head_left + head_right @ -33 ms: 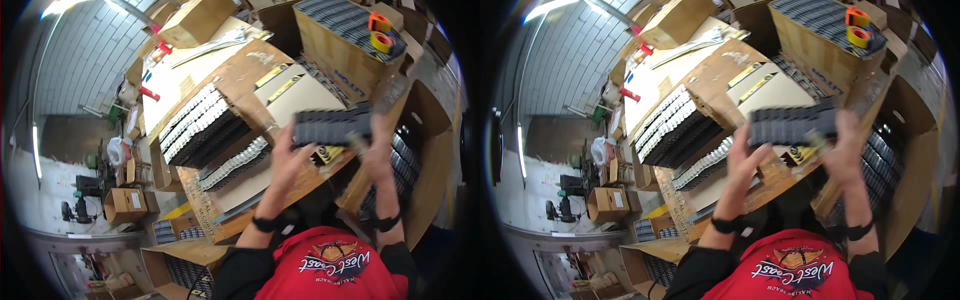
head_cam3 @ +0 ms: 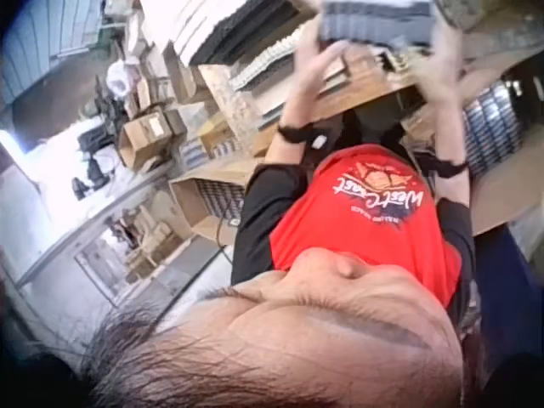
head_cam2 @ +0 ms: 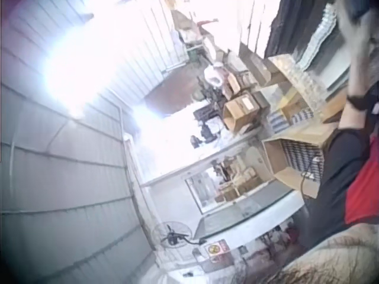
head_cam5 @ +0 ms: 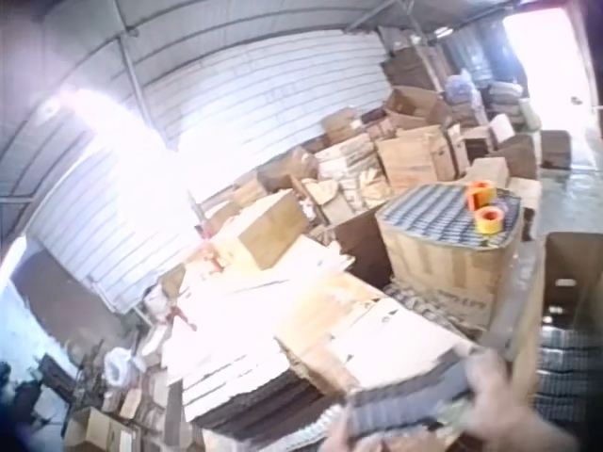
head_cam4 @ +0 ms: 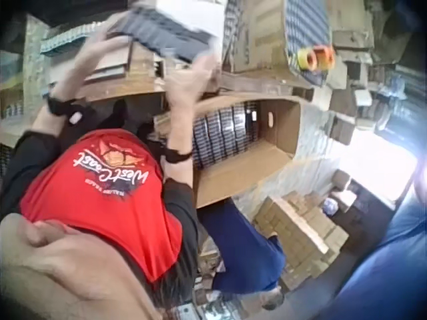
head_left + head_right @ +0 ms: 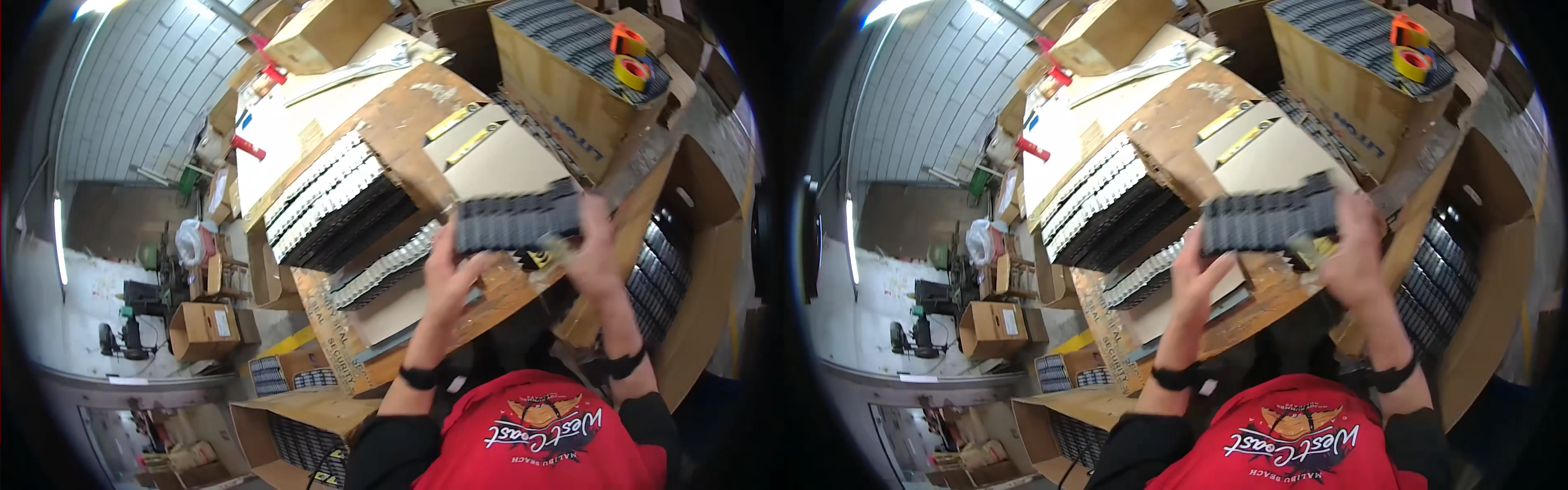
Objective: The person repeatedly picks up small black rectangular items from a large cardboard box and places them onto a wooden table. The items are arranged in neat rows on the table surface. The person handles the items by hand, moving them in batches from the box to the table.
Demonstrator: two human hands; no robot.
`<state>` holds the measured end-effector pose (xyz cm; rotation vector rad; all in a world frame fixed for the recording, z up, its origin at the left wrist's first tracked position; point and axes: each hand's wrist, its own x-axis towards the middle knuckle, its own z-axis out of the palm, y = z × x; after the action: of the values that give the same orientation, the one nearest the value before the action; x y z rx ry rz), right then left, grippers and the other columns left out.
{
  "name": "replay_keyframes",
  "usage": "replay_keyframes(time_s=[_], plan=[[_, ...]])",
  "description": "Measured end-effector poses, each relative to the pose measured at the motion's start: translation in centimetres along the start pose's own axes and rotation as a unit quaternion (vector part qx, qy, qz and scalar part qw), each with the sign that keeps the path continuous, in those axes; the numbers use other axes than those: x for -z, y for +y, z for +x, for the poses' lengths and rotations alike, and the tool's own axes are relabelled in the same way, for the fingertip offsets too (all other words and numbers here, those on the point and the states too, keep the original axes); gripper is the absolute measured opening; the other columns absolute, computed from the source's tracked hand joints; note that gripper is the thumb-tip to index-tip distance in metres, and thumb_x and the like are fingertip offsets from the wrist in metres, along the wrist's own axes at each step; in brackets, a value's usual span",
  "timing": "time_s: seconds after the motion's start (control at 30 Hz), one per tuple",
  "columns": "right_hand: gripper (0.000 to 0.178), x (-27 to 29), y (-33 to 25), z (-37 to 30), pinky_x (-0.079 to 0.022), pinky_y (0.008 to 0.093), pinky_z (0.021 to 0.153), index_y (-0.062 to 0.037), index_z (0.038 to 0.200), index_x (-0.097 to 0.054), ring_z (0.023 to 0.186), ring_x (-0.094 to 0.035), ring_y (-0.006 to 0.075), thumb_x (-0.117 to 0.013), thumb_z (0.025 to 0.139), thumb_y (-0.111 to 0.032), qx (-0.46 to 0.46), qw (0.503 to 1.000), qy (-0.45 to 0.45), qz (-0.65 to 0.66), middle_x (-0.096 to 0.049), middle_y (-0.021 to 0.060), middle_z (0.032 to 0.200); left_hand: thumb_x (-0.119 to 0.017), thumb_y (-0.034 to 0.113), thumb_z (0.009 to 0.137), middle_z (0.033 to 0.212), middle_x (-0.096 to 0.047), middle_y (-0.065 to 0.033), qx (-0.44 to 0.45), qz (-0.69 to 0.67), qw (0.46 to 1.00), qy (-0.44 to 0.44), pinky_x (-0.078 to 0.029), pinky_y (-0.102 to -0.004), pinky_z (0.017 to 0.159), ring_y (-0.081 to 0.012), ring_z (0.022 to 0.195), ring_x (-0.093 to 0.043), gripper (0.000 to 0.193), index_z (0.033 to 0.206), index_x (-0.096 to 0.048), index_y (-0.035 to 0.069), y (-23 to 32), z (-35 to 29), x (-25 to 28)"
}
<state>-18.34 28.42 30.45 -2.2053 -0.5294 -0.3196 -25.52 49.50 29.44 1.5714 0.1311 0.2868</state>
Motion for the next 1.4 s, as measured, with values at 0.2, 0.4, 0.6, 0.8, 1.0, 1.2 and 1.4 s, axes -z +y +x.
replay_keyframes(time_s=[0.2, 0.4, 0.6, 0.8, 1.0, 1.2, 1.4], plan=[[0.073, -20.7, -6.5, -5.8, -0.039, 0.0413, 0.093, 0.0025, 0.115, -0.050, 0.102, -0.048, 0.0401, -0.079, 0.063, -0.039, -0.056, 0.853, -0.468, 0.224, -0.054, 0.0267, 0.104, -0.062, 0.003, 0.079, 0.103, -0.057, -0.0049, 0.184, 0.029, 0.956, 0.228, -0.043, -0.0240, 0.080, -0.0114, 0.090, -0.054, 0.042, 0.119, -0.054, -0.004, -7.7, -16.3, 18.9], [0.036, -31.1, -7.7, -10.0, -0.048, 0.0392, 0.073, 0.0000, 0.086, -0.065, 0.080, -0.062, 0.0333, -0.072, 0.070, -0.032, -0.070, 0.847, -0.504, 0.157, -0.064, 0.0215, 0.082, -0.058, 0.001, 0.081, 0.077, -0.060, 0.0009, 0.280, 0.083, 0.916, 0.276, -0.040, -0.0226, 0.062, -0.0060, 0.068, -0.049, 0.019, 0.099, -0.063, -0.003, -12.6, -19.6, 25.2], [0.043, -34.2, -8.2, -7.5, -0.047, 0.0419, 0.072, 0.0021, 0.083, -0.066, 0.080, -0.062, 0.0362, -0.069, 0.074, -0.039, -0.065, 0.887, -0.448, 0.092, -0.063, 0.0240, 0.079, -0.063, 0.002, 0.075, 0.087, -0.066, -0.0089, 0.276, 0.194, 0.896, 0.290, -0.046, -0.0275, 0.069, -0.0129, 0.075, -0.059, 0.025, 0.099, -0.063, -0.005, -18.0, -16.4, 28.1], [0.053, -32.8, -8.1, -6.6, -0.048, 0.0396, 0.074, -0.0003, 0.092, -0.067, 0.084, -0.063, 0.0340, -0.068, 0.073, -0.050, -0.086, 0.860, -0.485, 0.133, -0.066, 0.0206, 0.086, -0.065, 0.007, 0.077, 0.091, -0.065, -0.0103, 0.246, 0.198, 0.883, 0.348, -0.047, -0.0285, 0.077, -0.0157, 0.085, -0.060, 0.034, 0.107, -0.059, -0.007, -17.2, -17.7, 27.6], [0.056, -30.6, -9.8, -5.0, -0.048, 0.0387, 0.075, -0.0029, 0.097, -0.067, 0.086, -0.063, 0.0329, -0.065, 0.074, -0.054, 0.001, 0.842, -0.539, -0.012, -0.066, 0.0184, 0.087, -0.063, 0.014, 0.084, 0.109, -0.060, -0.0126, 0.293, 0.070, 0.911, 0.283, -0.045, -0.0289, 0.084, -0.0167, 0.096, -0.057, 0.044, 0.122, -0.050, -0.005, -5.9, -24.5, 25.3], [0.031, -27.8, -6.6, -6.5, -0.048, 0.0389, 0.079, -0.0019, 0.103, -0.061, 0.091, -0.061, 0.0342, -0.062, 0.082, -0.025, 0.143, 0.915, -0.376, 0.013, -0.063, 0.0177, 0.100, -0.058, 0.006, 0.087, 0.108, -0.060, -0.0111, 0.230, 0.026, 0.871, 0.433, -0.046, -0.0283, 0.084, -0.0175, 0.097, -0.059, 0.037, 0.122, -0.051, -0.003, 6.9, -36.5, 25.5], [0.014, -26.7, -13.9, -8.4, -0.046, 0.0279, 0.067, 0.0005, 0.097, -0.060, 0.073, -0.057, 0.0148, -0.058, 0.084, -0.003, 0.157, 0.878, -0.441, 0.101, -0.061, 0.0089, 0.080, -0.054, 0.014, 0.091, 0.098, -0.063, -0.0113, 0.176, 0.157, 0.627, 0.743, -0.048, -0.0247, 0.073, -0.0146, 0.085, -0.061, 0.032, 0.116, -0.054, -0.006, 10.6, -53.7, 26.2]])
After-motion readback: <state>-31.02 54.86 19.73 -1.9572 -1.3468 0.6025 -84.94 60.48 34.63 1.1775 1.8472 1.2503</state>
